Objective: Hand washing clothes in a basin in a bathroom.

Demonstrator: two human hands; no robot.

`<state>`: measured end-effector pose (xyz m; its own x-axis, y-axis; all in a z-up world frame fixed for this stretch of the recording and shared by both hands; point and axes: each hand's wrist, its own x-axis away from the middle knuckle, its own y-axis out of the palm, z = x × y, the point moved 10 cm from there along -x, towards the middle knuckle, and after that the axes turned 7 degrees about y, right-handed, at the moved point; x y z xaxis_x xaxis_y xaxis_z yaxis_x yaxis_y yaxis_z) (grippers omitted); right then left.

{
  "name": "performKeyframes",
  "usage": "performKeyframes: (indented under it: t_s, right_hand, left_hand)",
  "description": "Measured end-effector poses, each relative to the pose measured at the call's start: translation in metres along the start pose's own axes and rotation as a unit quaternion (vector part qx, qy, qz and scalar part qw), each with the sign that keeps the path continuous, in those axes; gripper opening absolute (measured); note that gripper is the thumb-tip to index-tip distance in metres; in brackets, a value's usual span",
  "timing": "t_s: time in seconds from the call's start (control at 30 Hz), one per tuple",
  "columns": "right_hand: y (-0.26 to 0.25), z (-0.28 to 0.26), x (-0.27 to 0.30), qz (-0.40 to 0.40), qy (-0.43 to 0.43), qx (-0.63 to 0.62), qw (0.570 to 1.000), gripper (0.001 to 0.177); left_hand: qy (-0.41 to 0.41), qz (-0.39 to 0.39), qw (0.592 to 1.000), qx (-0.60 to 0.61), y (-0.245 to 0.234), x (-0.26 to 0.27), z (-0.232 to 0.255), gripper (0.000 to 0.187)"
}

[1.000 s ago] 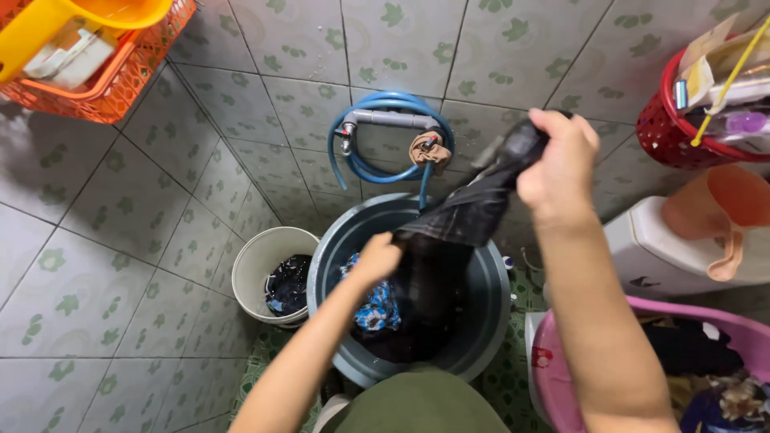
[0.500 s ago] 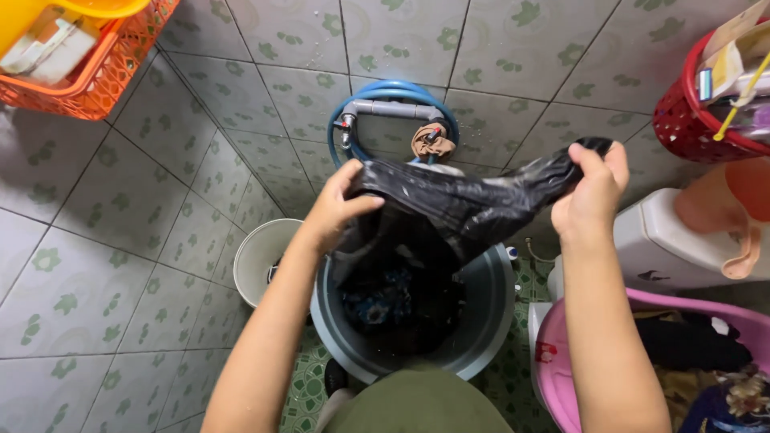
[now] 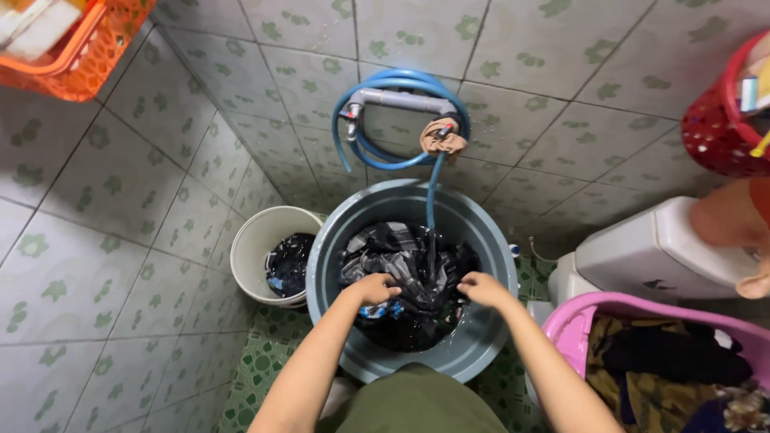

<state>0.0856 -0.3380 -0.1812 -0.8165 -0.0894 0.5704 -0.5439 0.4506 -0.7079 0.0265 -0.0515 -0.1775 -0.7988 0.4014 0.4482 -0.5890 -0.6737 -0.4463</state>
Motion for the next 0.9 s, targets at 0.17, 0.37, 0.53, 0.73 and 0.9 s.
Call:
performKeyframes:
  t_s: [0.17, 0.37, 0.53, 0.73, 0.9]
  right_hand:
    - [0.042, -0.055, 0.005, -0.05, -0.052, -0.018, 0.997, 0.038]
    - [0.086, -0.148, 0.017, -0.112, -0.079, -0.077, 0.988, 0.027]
    - [0.132, -0.244, 0.025, -0.169, -0.079, -0.19, 0.964, 0.019]
    - [0.208, -0.358, 0.017, -0.197, -0.043, -0.349, 0.915, 0.017]
    - [0.304, -0.406, -0.035, -0.184, 0.014, -0.505, 0.843, 0.016]
  left_hand:
    - [-0.074, 0.049, 0.996, -0.004, -0.007, 0.02, -0.051, 0.049]
    - [-0.044, 0.145, 0.987, 0.05, -0.042, 0.07, -0.088, 0.032]
    - [0.019, 0.304, 0.947, 0.104, -0.126, 0.14, -0.097, 0.022]
    - [-0.022, 0.358, 0.926, 0.115, -0.194, 0.18, -0.223, 0.02]
    - [-0.119, 0.268, 0.956, 0.034, -0.224, 0.178, -0.315, 0.022]
